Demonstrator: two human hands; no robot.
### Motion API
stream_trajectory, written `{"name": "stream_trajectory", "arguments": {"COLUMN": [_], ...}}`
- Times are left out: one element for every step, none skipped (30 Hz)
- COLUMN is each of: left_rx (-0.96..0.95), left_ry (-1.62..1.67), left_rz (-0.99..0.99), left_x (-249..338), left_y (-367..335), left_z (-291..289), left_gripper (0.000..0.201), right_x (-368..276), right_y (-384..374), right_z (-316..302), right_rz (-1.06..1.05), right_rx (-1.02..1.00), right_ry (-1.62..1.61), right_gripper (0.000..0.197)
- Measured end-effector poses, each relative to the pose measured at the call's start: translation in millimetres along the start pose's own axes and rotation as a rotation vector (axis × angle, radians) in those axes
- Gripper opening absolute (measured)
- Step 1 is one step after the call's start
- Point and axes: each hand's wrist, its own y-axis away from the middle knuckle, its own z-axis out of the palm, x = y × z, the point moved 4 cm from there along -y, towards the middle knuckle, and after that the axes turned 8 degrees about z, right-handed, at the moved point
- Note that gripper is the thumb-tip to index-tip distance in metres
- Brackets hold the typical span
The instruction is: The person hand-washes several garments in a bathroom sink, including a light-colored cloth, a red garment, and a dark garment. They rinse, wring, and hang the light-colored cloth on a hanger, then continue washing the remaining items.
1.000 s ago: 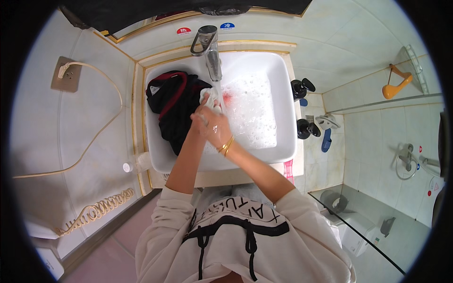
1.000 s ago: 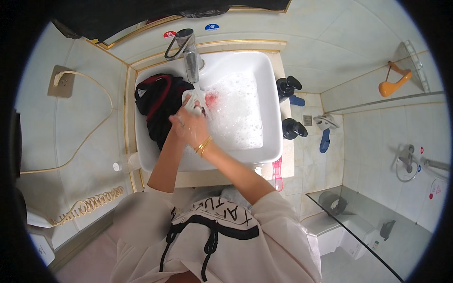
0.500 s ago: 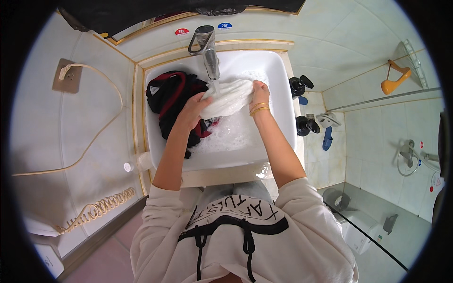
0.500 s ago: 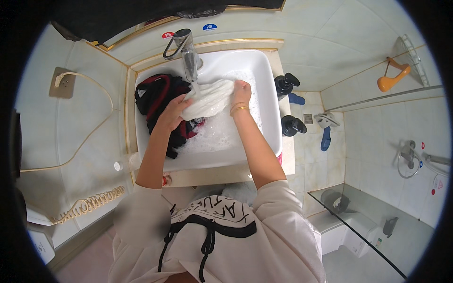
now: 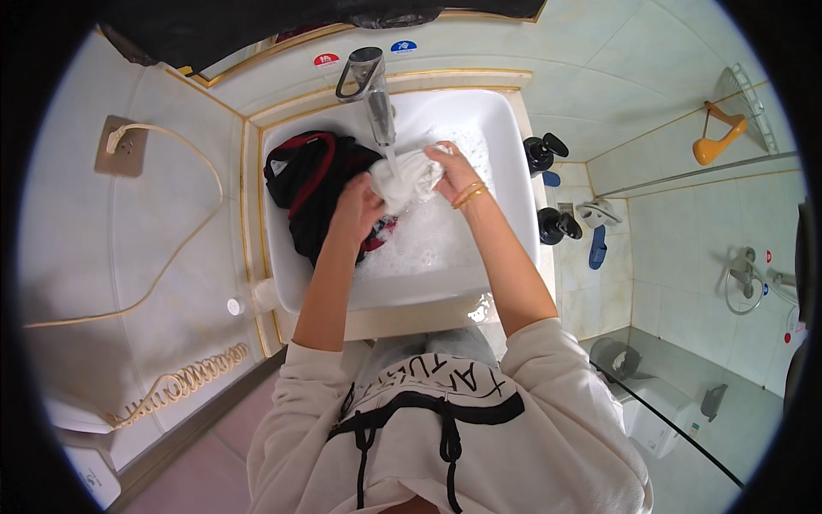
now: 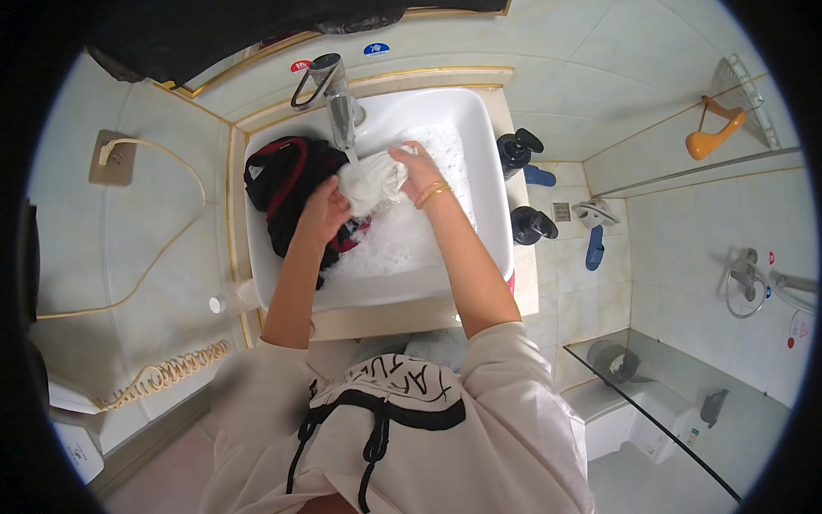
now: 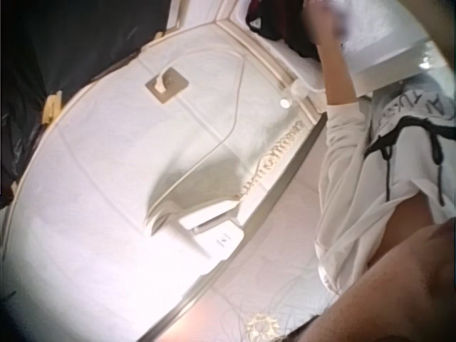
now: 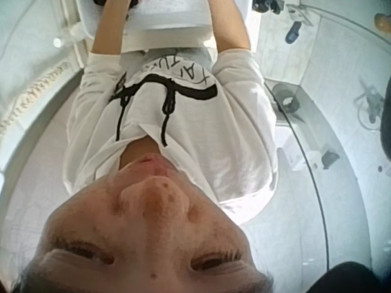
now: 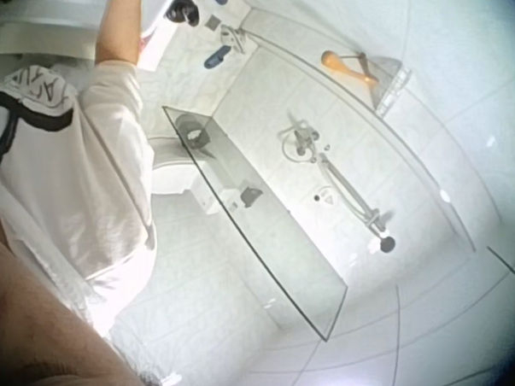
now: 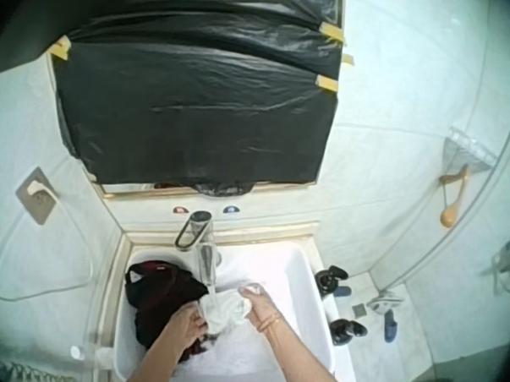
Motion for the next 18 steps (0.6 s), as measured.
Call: {"name": "stream_trajectory", "arguments": {"left_rx": [0.0, 0.073, 0.04, -0.032, -0.122, -0.245, -0.325, -0.388, -0.45, -0.51, -0.402, -0.297, -0.191, -0.164, -0.056, -0.031, -0.078, -0.326], "left_ry": [0.019, 0.049, 0.04, 0.066, 0.087, 0.151, 0.188, 0.186, 0.183, 0.182, 0.131, 0.081, 0.035, 0.008, 0.004, 0.024, 0.055, -0.547], "left_rz": [-0.186, -0.278, -0.252, -0.25, -0.209, -0.184, -0.18, -0.131, -0.08, -0.029, -0.024, -0.014, -0.002, 0.036, 0.003, 0.002, 0.028, 0.248], "left_x": [-12, -21, -22, -23, -23, -21, -22, -21, -22, -23, -29, -34, -39, -42, -45, -45, -44, -38], "left_y": [2, 3, 1, -1, -3, -5, -5, -6, -6, -5, -6, -10, -13, -17, -22, -27, -34, -38], "left_z": [-1, -2, -2, 1, 5, 11, 15, 19, 23, 27, 24, 22, 18, 14, 6, -1, -4, 0], "left_gripper": [0.036, 0.039, 0.039, 0.04, 0.04, 0.038, 0.039, 0.04, 0.041, 0.042, 0.041, 0.039, 0.037, 0.036, 0.036, 0.037, 0.037, 0.037], "right_x": [3, 6, 12, 21, 33, 41, 48, 51, 51, 44, 34, 21, 13, 8, 10, 11, 24, 29], "right_y": [1, 4, 14, 28, 42, 57, 66, 70, 73, 71, 61, 47, 33, 26, 20, 16, 12, 11], "right_z": [4, 9, 22, 37, 50, 68, 81, 92, 101, 102, 95, 87, 77, 74, 71, 67, 70, 67], "right_rz": [-0.054, -0.195, -0.365, -0.563, -0.641, -0.862, -0.882, -0.923, -0.994, -1.028, -0.938, -0.851, -0.705, -0.797, -0.83, -0.869, -0.9, -0.921], "right_rx": [0.014, 0.242, 0.324, 0.326, 0.28, 0.265, 0.183, 0.118, -0.029, 0.067, 0.246, 0.348, 0.472, 0.485, 0.524, 0.6, 0.5, 0.543], "right_ry": [-0.015, 0.397, 0.745, 0.792, 0.754, 0.838, 0.967, 1.064, 1.182, 1.27, 1.316, 1.388, 1.468, 1.481, 1.502, 1.521, 1.651, 1.583], "right_gripper": [0.033, 0.03, 0.03, 0.03, 0.028, 0.019, 0.018, 0.018, 0.02, 0.024, 0.021, 0.019, 0.018, 0.018, 0.019, 0.019, 0.021, 0.022]}}
